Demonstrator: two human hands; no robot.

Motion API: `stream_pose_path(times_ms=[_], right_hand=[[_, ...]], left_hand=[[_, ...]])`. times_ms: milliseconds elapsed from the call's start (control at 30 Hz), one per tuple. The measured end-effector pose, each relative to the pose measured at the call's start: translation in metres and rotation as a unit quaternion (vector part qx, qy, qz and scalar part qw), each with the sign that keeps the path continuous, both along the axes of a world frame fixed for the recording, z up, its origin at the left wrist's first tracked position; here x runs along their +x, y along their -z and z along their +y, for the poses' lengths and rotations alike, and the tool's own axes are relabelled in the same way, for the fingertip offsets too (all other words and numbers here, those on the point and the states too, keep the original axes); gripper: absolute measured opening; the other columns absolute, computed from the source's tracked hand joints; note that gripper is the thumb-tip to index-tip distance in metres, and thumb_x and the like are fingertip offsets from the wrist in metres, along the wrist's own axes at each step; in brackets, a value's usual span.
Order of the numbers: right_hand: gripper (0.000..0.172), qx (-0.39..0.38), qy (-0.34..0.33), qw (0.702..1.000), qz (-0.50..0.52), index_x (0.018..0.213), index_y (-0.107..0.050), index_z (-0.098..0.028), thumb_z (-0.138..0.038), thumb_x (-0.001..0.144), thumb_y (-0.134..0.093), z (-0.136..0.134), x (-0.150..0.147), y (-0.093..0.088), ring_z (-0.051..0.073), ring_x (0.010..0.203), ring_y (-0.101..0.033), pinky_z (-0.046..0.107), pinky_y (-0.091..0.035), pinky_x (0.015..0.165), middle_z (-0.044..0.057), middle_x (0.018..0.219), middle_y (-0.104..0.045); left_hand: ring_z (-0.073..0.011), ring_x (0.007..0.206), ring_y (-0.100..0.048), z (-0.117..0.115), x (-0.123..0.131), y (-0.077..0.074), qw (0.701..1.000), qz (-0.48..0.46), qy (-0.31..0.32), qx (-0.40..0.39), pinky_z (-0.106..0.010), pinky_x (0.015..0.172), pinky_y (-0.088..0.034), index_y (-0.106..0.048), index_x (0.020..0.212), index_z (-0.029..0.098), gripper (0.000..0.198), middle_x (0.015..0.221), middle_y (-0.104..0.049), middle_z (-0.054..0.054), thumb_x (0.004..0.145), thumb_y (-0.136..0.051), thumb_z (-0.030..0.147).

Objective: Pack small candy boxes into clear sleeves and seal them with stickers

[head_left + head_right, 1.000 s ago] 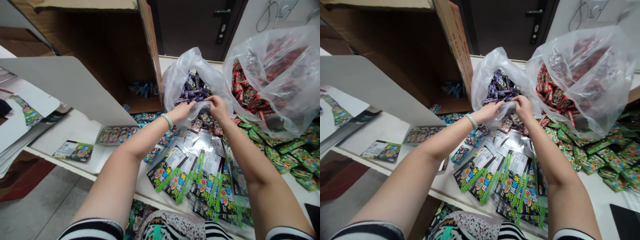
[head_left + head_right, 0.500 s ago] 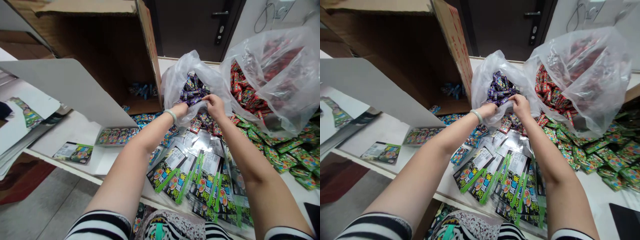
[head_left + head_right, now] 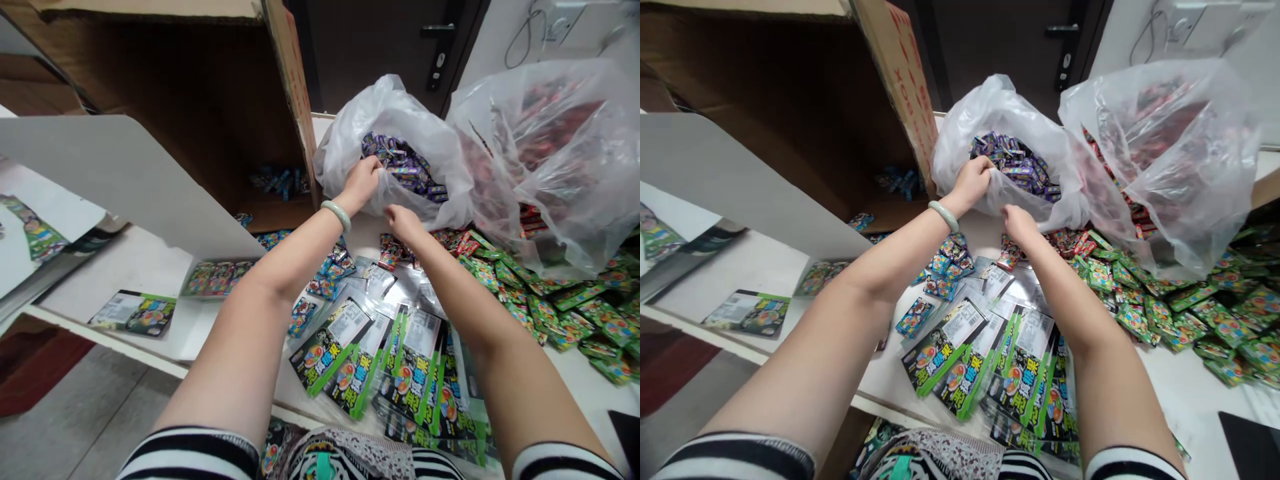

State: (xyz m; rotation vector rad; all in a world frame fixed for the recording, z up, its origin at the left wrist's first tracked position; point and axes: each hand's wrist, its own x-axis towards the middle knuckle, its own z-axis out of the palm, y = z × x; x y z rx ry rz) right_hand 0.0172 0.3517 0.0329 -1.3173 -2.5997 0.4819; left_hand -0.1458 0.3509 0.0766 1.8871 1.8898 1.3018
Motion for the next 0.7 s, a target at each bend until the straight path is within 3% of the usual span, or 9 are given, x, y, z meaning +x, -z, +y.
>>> stream_pose_path(times_ms=[100, 167, 267, 367, 433, 533, 600, 700], right_hand=[[0.05, -0.017, 0.026, 0.999, -0.033, 0.146, -0.054, -0.015, -0.015, 0.097, -0.044, 0.034, -0.025, -0.006, 0.025, 0.127, -0.061, 0.037, -0.047, 0.106, 0.014, 0.143, -0.062], [0.049, -0.035, 0.031, 0.997, -0.065, 0.147, -0.054, -0.02, -0.024, 0.1, -0.045, 0.042, -0.031, -0.004, 0.027, 0.128, -0.06, 0.041, -0.047, 0.106, 0.012, 0.145, -0.062], [0.06, -0.027, 0.037, 0.993, -0.107, 0.156, -0.042, -0.026, -0.036, 0.098, -0.052, 0.033, -0.027, 0.012, 0.035, 0.137, -0.052, 0.052, -0.039, 0.113, 0.014, 0.156, -0.05], [0.067, -0.01, 0.05, 0.988, -0.146, 0.161, -0.031, -0.023, -0.044, 0.1, -0.046, 0.021, -0.02, 0.034, 0.038, 0.146, -0.041, 0.057, -0.029, 0.118, 0.016, 0.162, -0.041], [0.064, -0.014, 0.062, 0.984, -0.169, 0.159, -0.035, -0.018, -0.046, 0.102, -0.036, 0.022, -0.019, 0.044, 0.038, 0.147, -0.038, 0.057, -0.026, 0.119, 0.017, 0.161, -0.042], [0.062, -0.019, 0.065, 0.98, -0.187, 0.158, -0.038, -0.014, -0.044, 0.104, -0.028, 0.033, -0.024, 0.052, 0.036, 0.148, -0.036, 0.058, -0.021, 0.121, 0.017, 0.159, -0.045], [0.062, -0.024, 0.055, 0.979, -0.197, 0.159, -0.036, -0.016, -0.042, 0.103, -0.029, 0.038, -0.029, 0.055, 0.035, 0.147, -0.037, 0.056, -0.021, 0.122, 0.015, 0.159, -0.046], [0.061, -0.037, 0.017, 0.977, -0.211, 0.156, -0.043, -0.016, -0.041, 0.1, -0.035, 0.037, -0.031, 0.055, 0.035, 0.141, -0.047, 0.051, -0.031, 0.12, 0.015, 0.153, -0.053]], left_hand=[[-0.0171, 0.085, -0.065, -0.005, -0.005, 0.004, 0.998, -0.006, 0.041, 0.045, -0.029, 0.085, -0.051, -0.064, 0.084, 0.016, 0.021, 0.085, -0.069, -0.002, 0.085, -0.048, 0.003], [-0.0163, 0.085, -0.065, -0.014, -0.009, 0.01, 0.997, 0.013, 0.059, 0.056, -0.028, 0.083, -0.05, -0.065, 0.087, 0.016, 0.021, 0.086, -0.07, -0.001, 0.086, -0.048, 0.005], [-0.016, 0.086, -0.066, -0.024, -0.015, 0.019, 0.994, 0.053, 0.065, 0.064, -0.027, 0.084, -0.05, -0.066, 0.09, 0.017, 0.021, 0.089, -0.072, -0.001, 0.088, -0.048, 0.007], [-0.0179, 0.093, -0.067, -0.032, -0.017, 0.027, 0.988, 0.118, 0.083, 0.061, -0.03, 0.088, -0.05, -0.068, 0.094, 0.016, 0.02, 0.095, -0.074, -0.004, 0.091, -0.049, 0.01], [-0.0193, 0.096, -0.068, -0.043, -0.015, 0.034, 0.973, 0.205, 0.108, 0.01, -0.031, 0.088, -0.05, -0.069, 0.1, 0.015, 0.021, 0.099, -0.074, -0.007, 0.095, -0.048, 0.014], [-0.0193, 0.088, -0.069, -0.065, -0.013, 0.05, 0.913, 0.36, 0.131, -0.138, -0.03, 0.08, -0.051, -0.069, 0.106, 0.017, 0.025, 0.096, -0.075, -0.007, 0.1, -0.045, 0.02], [-0.0196, 0.078, -0.068, -0.076, -0.011, 0.062, 0.885, 0.403, 0.133, -0.19, -0.029, 0.073, -0.05, -0.071, 0.103, 0.017, 0.025, 0.087, -0.074, -0.007, 0.099, -0.046, 0.019], [-0.0211, 0.072, -0.066, -0.08, -0.008, 0.077, 0.871, 0.42, 0.129, -0.218, -0.031, 0.07, -0.048, -0.073, 0.1, 0.015, 0.025, 0.079, -0.072, -0.01, 0.094, -0.049, 0.013]])
